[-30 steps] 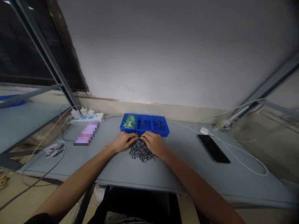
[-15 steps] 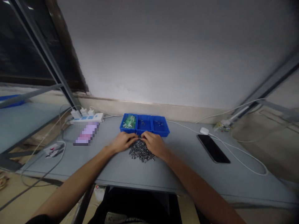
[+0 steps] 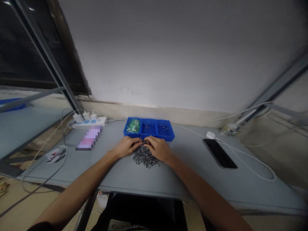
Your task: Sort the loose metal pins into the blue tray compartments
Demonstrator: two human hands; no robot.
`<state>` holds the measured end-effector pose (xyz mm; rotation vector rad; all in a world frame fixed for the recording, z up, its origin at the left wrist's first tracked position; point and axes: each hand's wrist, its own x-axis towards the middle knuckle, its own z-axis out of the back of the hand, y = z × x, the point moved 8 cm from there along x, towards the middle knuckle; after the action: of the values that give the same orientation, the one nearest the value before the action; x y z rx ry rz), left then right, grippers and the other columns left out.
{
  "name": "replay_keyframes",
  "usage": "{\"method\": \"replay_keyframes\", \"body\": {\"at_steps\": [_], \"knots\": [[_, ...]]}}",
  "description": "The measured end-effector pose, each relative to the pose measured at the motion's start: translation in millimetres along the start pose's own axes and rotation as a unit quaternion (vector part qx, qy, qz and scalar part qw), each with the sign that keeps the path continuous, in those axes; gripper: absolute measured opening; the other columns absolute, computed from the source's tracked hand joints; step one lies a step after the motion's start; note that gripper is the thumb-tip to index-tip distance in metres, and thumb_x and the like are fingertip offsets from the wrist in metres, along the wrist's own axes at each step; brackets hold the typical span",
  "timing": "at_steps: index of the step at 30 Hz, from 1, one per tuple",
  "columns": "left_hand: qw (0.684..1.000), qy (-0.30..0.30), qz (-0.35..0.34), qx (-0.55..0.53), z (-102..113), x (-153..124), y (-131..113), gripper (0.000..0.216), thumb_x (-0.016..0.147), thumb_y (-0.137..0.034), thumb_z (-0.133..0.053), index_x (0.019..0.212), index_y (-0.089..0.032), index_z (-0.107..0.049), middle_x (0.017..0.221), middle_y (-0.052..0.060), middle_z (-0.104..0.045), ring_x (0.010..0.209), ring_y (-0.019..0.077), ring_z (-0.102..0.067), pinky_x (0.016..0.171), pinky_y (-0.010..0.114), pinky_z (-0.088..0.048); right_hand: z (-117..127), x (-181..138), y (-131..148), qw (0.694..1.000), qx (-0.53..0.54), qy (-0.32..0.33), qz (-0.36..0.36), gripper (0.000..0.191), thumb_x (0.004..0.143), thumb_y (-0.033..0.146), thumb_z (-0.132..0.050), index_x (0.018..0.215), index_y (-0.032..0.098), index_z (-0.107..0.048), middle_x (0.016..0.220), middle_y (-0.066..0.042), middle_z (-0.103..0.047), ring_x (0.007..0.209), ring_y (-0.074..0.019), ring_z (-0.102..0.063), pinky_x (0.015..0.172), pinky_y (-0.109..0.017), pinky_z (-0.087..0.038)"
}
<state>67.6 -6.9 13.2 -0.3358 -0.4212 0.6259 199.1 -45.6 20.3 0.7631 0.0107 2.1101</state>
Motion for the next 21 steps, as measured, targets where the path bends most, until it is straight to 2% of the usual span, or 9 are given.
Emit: {"method": "replay_keyframes", "body": {"at_steps": [4,8,12,14,17,21], "knots": [[1.000,0.003,-0.002,0.004,0.4,0.3,-2.2,0.033,0.105,-0.040,-0.044,0.109,-0.022,-0.072,0.090,0.002,-0.075,0.074,0.0155,-0.065,0.073,0.026,-0.045,-3.0,0.4,-0.9,1.000,-0.011,0.008,-0.004,0.005,0.104,0.022,-0.054,0.104,0.020,-0.059,0.096,-0.003,-0.070,0.083,-0.0161,-0.065,0.071,-0.026,-0.042],[1.000,0.005,-0.007,0.004,-0.2,0.1,-2.5,0.033,0.106,-0.040,-0.044,0.108,-0.022,-0.072,0.092,0.002,-0.075,0.077,0.0158,-0.067,0.076,0.027,-0.046,-4.7,0.3,-1.3,1.000,-0.025,0.010,-0.001,0.017,0.107,0.027,-0.048,0.097,0.020,-0.061,0.094,-0.003,-0.069,0.086,-0.0161,-0.066,0.073,-0.026,-0.042],[1.000,0.007,-0.002,0.003,-0.5,-0.2,-1.4,0.032,0.105,-0.040,-0.044,0.109,-0.022,-0.072,0.092,0.002,-0.075,0.076,0.0156,-0.066,0.075,0.026,-0.046,-4.6,-0.1,-1.3,1.000,-0.010,0.013,0.000,0.009,0.104,0.028,-0.056,0.105,0.020,-0.060,0.098,-0.003,-0.070,0.086,-0.0160,-0.066,0.073,-0.026,-0.042],[1.000,0.008,0.000,0.006,-0.2,-0.1,-1.9,0.032,0.105,-0.039,-0.045,0.108,-0.022,-0.072,0.091,0.003,-0.075,0.076,0.0159,-0.066,0.076,0.027,-0.047,-5.1,0.1,-2.0,1.000,-0.023,0.016,-0.005,0.008,0.104,0.026,-0.054,0.104,0.020,-0.060,0.097,-0.003,-0.070,0.084,-0.0158,-0.066,0.072,-0.026,-0.042],[1.000,0.009,0.000,0.005,0.1,0.0,-3.0,0.032,0.105,-0.038,-0.045,0.107,-0.022,-0.072,0.092,0.003,-0.075,0.078,0.0164,-0.067,0.077,0.027,-0.047,-5.3,0.3,-2.1,0.999,-0.033,0.018,-0.010,0.018,0.107,0.028,-0.048,0.096,0.020,-0.061,0.094,-0.003,-0.069,0.083,-0.0154,-0.065,0.073,-0.026,-0.042],[1.000,0.005,0.000,-0.005,0.4,-0.1,-3.6,0.031,0.105,-0.039,-0.045,0.107,-0.022,-0.072,0.092,0.002,-0.075,0.076,0.0158,-0.066,0.075,0.027,-0.046,-6.0,0.1,0.5,1.000,-0.009,0.026,0.002,0.010,0.103,0.030,-0.057,0.101,0.021,-0.061,0.099,-0.002,-0.069,0.085,-0.0151,-0.064,0.073,-0.026,-0.043]]}}
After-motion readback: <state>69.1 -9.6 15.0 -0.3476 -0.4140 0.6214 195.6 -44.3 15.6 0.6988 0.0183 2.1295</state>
